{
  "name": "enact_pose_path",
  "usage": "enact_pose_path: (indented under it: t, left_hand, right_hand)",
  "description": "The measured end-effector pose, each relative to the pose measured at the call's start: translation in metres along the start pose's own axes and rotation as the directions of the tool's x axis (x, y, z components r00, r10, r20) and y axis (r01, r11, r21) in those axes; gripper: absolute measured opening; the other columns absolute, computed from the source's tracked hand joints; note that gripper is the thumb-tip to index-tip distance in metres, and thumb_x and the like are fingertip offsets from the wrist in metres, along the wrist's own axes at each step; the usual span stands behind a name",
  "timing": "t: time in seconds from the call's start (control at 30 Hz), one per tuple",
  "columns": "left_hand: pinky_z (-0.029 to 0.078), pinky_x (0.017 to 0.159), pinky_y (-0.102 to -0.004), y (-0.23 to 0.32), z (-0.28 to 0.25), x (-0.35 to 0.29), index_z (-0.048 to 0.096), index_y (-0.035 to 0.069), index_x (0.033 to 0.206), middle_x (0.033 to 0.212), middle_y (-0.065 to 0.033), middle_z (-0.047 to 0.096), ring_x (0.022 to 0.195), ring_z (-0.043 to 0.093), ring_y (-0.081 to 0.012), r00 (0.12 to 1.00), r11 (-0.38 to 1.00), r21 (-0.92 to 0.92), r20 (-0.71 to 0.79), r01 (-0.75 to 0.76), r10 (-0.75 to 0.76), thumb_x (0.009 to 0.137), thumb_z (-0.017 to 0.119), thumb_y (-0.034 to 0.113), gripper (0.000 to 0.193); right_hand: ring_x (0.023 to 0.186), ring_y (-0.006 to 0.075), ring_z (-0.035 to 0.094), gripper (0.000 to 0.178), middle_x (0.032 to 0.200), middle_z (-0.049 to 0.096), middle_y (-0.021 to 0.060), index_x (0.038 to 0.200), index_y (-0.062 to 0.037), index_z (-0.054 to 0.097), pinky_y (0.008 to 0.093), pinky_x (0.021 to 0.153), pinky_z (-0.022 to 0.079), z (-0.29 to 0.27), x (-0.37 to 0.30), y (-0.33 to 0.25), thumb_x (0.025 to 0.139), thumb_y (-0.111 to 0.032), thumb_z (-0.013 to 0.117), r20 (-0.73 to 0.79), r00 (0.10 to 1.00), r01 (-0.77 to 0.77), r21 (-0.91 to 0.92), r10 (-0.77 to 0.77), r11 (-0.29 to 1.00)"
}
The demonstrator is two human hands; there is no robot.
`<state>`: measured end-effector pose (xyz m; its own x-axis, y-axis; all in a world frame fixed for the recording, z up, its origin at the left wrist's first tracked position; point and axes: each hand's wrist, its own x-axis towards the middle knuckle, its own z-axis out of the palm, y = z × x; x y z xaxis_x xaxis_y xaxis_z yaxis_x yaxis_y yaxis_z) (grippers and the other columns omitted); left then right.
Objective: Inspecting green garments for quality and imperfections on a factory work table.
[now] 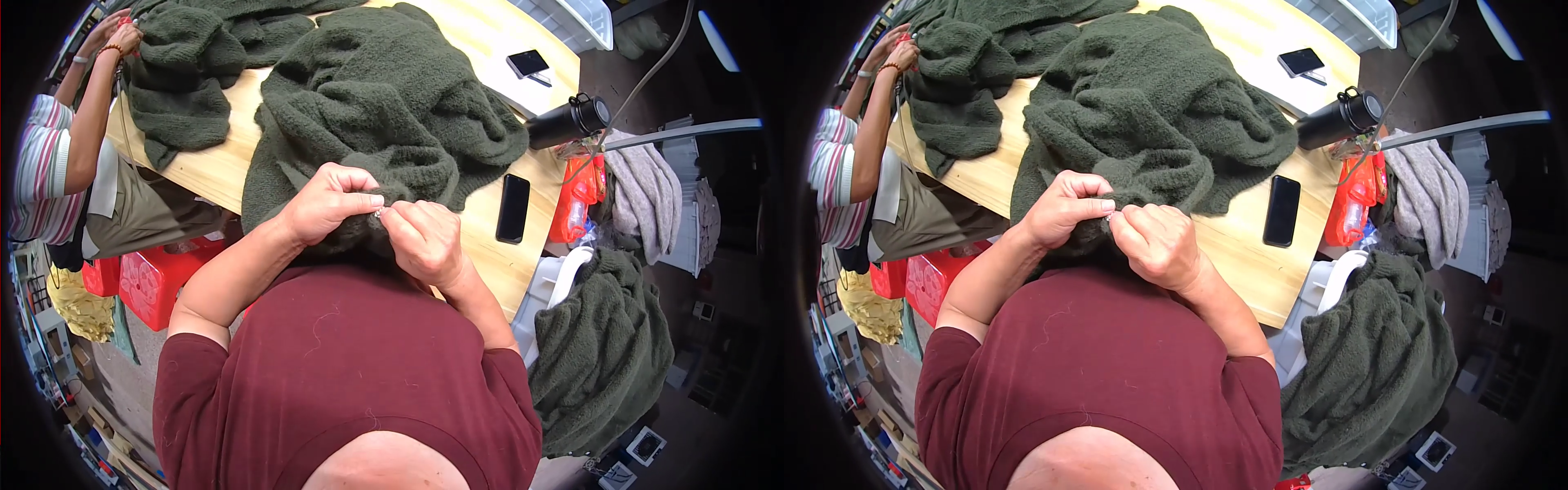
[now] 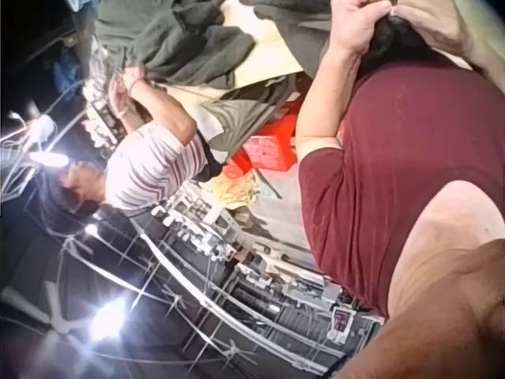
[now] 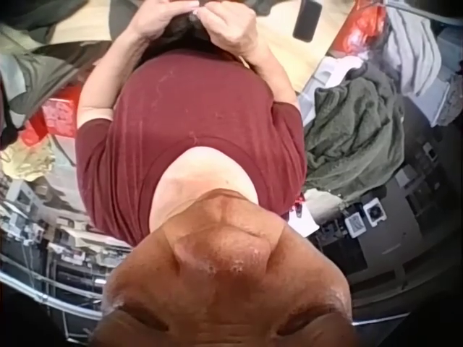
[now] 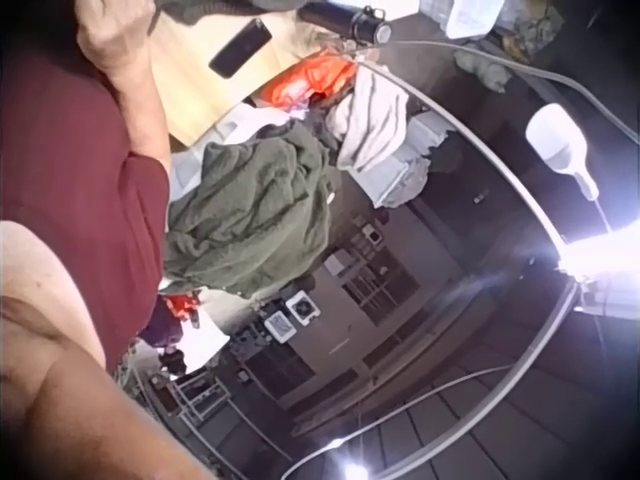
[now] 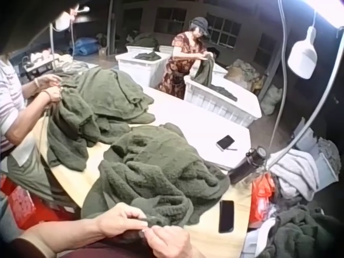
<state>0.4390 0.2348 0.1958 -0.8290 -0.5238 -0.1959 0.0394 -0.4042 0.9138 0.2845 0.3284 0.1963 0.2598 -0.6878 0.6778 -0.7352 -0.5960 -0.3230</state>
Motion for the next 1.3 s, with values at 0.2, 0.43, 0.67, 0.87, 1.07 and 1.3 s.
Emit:
enact_pose_path:
  t: [0.2, 0.43, 0.67, 0.87, 1.07, 1.3]
  left_hand:
    - [0.041, 0.061, -0.0175, -0.003, -0.001, 0.0, 0.062, -0.001, 0.08, 0.072, 0.0023, 0.059, 0.067, 0.05, -0.002, 0.996, 1.0, 0.012, -0.086, -0.027, 0.028, 0.076, 0.061, 0.0, 0.005]
    - [0.041, 0.055, -0.0178, -0.005, -0.003, -0.004, 0.064, -0.002, 0.081, 0.068, 0.0023, 0.059, 0.064, 0.049, -0.0019, 0.971, 0.967, 0.222, -0.172, -0.128, 0.168, 0.074, 0.065, 0.001, 0.008]
    - [0.041, 0.054, -0.0192, -0.005, 0.001, -0.007, 0.064, -0.002, 0.079, 0.066, -0.0007, 0.06, 0.062, 0.05, -0.0027, 0.936, 0.878, 0.433, -0.178, -0.203, 0.304, 0.071, 0.063, -0.002, 0.007]
    - [0.043, 0.058, -0.0203, -0.008, 0.002, -0.007, 0.064, -0.001, 0.078, 0.07, -0.0038, 0.062, 0.065, 0.054, -0.0055, 0.949, 0.868, 0.474, -0.175, -0.152, 0.261, 0.071, 0.063, -0.003, 0.007]
    - [0.043, 0.051, -0.0257, -0.008, 0.006, -0.004, 0.062, -0.001, 0.074, 0.063, -0.01, 0.057, 0.058, 0.056, -0.017, 0.838, 0.653, 0.685, -0.116, -0.322, 0.534, 0.065, 0.059, -0.008, 0.011]
    - [0.047, 0.05, -0.0284, -0.01, 0.011, 0.003, 0.057, -0.002, 0.073, 0.066, -0.0124, 0.058, 0.057, 0.058, -0.0242, 0.609, 0.305, 0.842, 0.035, -0.445, 0.792, 0.06, 0.058, -0.014, 0.017]
  right_hand:
    - [0.057, 0.0234, 0.056, 0.025, 0.074, 0.057, 0.0116, 0.082, 0.0013, 0.055, 0.0297, 0.047, 0.044, 0.014, -0.002, 0.001, 0.058, 0.01, 0.058, -0.097, 0.991, -0.095, -0.031, 0.092, 0.995]
    - [0.078, 0.0286, 0.058, 0.025, 0.084, 0.057, 0.0159, 0.081, 0.0014, 0.051, 0.032, 0.068, 0.048, 0.018, 0.002, 0.014, 0.059, 0.014, 0.053, 0.043, 0.943, -0.323, 0.364, 0.331, 0.873]
    - [0.076, 0.0082, 0.052, 0.018, 0.082, 0.057, 0.0051, 0.09, 0.0014, 0.057, 0.0222, 0.066, 0.043, 0.011, -0.001, 0.016, 0.072, 0.004, 0.058, 0.322, 0.743, -0.631, 0.629, 0.587, 0.454]
    - [0.064, 0.008, 0.051, 0.011, 0.07, 0.056, 0.0042, 0.083, 0.0019, 0.059, 0.0222, 0.057, 0.041, 0.01, -0.004, 0.025, 0.072, 0.003, 0.058, 0.384, 0.794, -0.607, 0.543, 0.472, 0.58]
    - [0.055, 0.0088, 0.048, 0.007, 0.062, 0.053, 0.0039, 0.078, 0.0022, 0.058, 0.0229, 0.051, 0.038, 0.016, -0.001, 0.007, 0.071, 0.005, 0.056, 0.244, 0.739, -0.653, 0.486, 0.628, 0.581]
    - [0.052, 0.0145, 0.048, 0.009, 0.061, 0.052, 0.0077, 0.074, 0.0024, 0.055, 0.0265, 0.048, 0.038, 0.027, 0.002, 0.0, 0.067, 0.008, 0.053, -0.028, 0.792, -0.556, 0.38, 0.61, 0.739]
